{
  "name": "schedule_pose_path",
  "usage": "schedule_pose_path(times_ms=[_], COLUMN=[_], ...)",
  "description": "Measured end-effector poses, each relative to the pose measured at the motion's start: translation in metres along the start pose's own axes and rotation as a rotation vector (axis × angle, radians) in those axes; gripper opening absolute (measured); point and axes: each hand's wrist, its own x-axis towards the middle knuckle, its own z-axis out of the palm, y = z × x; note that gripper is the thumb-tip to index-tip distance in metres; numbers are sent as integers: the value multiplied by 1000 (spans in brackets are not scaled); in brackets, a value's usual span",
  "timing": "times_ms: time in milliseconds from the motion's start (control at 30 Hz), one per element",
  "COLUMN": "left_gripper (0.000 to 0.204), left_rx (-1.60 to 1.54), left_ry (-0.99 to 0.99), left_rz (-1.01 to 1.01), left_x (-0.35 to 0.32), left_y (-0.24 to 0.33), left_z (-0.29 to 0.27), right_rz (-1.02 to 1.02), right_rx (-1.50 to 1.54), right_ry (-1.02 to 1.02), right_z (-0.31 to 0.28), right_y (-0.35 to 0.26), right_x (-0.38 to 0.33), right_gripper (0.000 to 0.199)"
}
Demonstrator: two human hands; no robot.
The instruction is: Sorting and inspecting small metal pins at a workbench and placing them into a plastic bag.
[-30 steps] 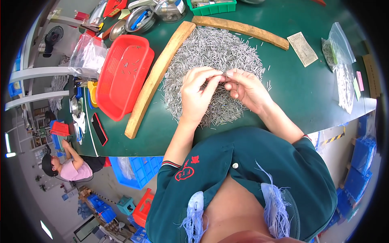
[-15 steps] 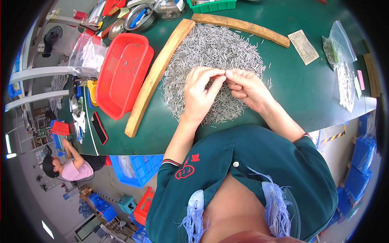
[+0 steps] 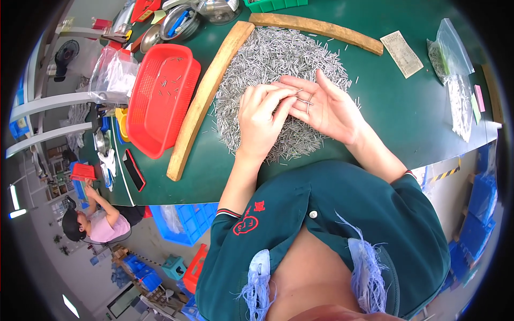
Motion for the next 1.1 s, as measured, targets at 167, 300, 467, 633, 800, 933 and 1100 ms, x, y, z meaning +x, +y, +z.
schedule_pose_path(times_ms=[167,300,467,633,800,933,1100], left_gripper=[15,14,11,16,15,16,16], left_rx=[146,240,-328,-1036,-1113,-1036,-1177], left_ry=[-56,-99,-31,-98,-123,-158,-153], left_rz=[22,46,-259,-795,-819,-772,-776], left_x=[1,4,-6,-5,-8,-9,-10], left_y=[3,9,-3,0,2,7,5], left_z=[-2,-5,1,-4,0,4,5], right_rz=[12,26,-40,-101,-293,-445,-582], right_rx=[-23,-38,-187,-376,-742,-937,-912], right_ry=[-11,4,106,131,215,210,150], right_z=[-2,-3,4,-5,9,-1,4], right_y=[0,1,4,5,9,12,16], right_x=[0,-1,-5,-8,-11,-9,-10], right_gripper=[62,58,43,28,16,15,14])
